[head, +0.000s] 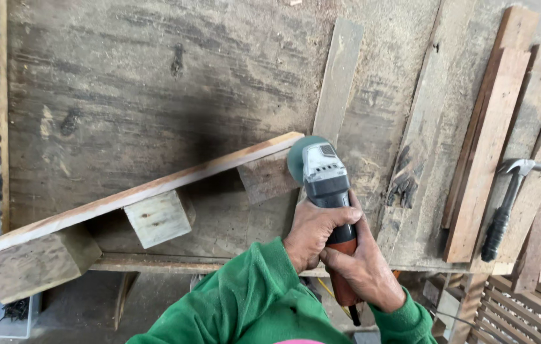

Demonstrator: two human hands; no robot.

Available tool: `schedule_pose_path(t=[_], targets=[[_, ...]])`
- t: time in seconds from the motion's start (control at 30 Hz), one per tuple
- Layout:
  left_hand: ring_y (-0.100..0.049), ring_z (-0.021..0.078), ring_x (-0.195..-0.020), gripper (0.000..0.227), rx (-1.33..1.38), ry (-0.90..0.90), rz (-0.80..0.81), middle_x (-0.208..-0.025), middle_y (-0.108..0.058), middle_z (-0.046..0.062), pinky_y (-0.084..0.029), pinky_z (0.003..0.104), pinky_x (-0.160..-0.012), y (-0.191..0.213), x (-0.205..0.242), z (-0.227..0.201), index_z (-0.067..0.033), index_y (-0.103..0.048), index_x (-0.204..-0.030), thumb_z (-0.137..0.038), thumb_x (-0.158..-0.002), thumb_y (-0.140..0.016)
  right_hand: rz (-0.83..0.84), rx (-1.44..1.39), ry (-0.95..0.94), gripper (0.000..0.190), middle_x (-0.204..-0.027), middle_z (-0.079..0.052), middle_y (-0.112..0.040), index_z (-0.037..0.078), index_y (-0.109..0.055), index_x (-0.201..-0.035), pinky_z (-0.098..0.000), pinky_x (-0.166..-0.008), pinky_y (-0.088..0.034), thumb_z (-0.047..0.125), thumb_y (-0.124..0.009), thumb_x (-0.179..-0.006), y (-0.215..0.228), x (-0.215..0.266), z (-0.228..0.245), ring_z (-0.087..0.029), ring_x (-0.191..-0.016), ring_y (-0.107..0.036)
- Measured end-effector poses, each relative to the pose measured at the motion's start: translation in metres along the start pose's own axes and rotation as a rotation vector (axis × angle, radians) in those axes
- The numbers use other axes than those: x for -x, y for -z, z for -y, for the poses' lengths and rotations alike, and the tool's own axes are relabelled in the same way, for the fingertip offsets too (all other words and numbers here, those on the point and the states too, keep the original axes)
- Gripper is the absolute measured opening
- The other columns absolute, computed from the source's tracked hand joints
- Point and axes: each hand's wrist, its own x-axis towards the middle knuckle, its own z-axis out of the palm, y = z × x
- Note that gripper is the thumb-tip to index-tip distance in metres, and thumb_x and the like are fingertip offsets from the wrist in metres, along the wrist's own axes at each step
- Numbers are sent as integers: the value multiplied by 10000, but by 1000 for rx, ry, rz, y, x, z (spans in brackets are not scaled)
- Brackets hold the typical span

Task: The person uses an angle grinder with a sanding disc to smooth the surface of a wooden pallet piece. They move the tool back and forth along the wood, generating dust and sparks, and briefly flip the piece to work on the other side.

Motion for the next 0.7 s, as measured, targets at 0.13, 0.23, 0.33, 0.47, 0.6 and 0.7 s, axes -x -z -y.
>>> schedule_pose_path(t=[0.13,0.23,0.33,0.47,0.6,0.7], targets=[[-705,170,-854,443,6,-105,-47,-964,-712,65,-616,346,-823,0,19,-2,-40,-646,-1099,-58,-695,-828,43,90,-17,1228,-1299,-154,-592,184,-18,-1664,-395,-903,-582,22,-724,-672,-8,10,2,-242,-1090,-670],[-698,163,-865,465,32,-103,-73,-968,-703,58,-608,352,-822,5,26,1,-53,-631,-1113,-52,-692,-829,68,142,7,1179,-1340,-167,-574,134,-34,-1638,-396,-925,-561,36,-757,-712,-10,11,0,-243,-1142,-648],[-693,186,-851,426,-5,-105,-75,-967,-710,91,-604,367,-814,10,27,5,4,-657,-1110,-75,-728,-830,46,133,-140,1228,-1262,-176,-630,202,-6,-1686,-408,-866,-611,61,-720,-696,-10,10,-5,-264,-1050,-708],[-694,186,-845,450,21,-118,-140,-966,-704,85,-609,360,-814,16,39,7,-15,-658,-1113,-67,-704,-840,145,160,-6,1199,-1325,-172,-595,148,-13,-1639,-391,-922,-560,66,-760,-705,-18,15,-6,-246,-1125,-657],[-707,195,-856,435,0,-168,-155,-970,-719,93,-620,361,-824,27,47,9,-5,-667,-1101,-78,-708,-839,177,256,-75,1231,-1308,-130,-603,183,-13,-1662,-356,-943,-584,89,-773,-698,-25,17,-8,-208,-1131,-685],[-678,211,-808,406,3,-139,-129,-940,-707,115,-597,394,-763,32,51,13,44,-674,-1077,-80,-728,-841,127,98,-122,1172,-1249,-213,-609,183,-64,-1662,-432,-831,-583,79,-735,-707,-30,19,-11,-288,-1014,-656]])
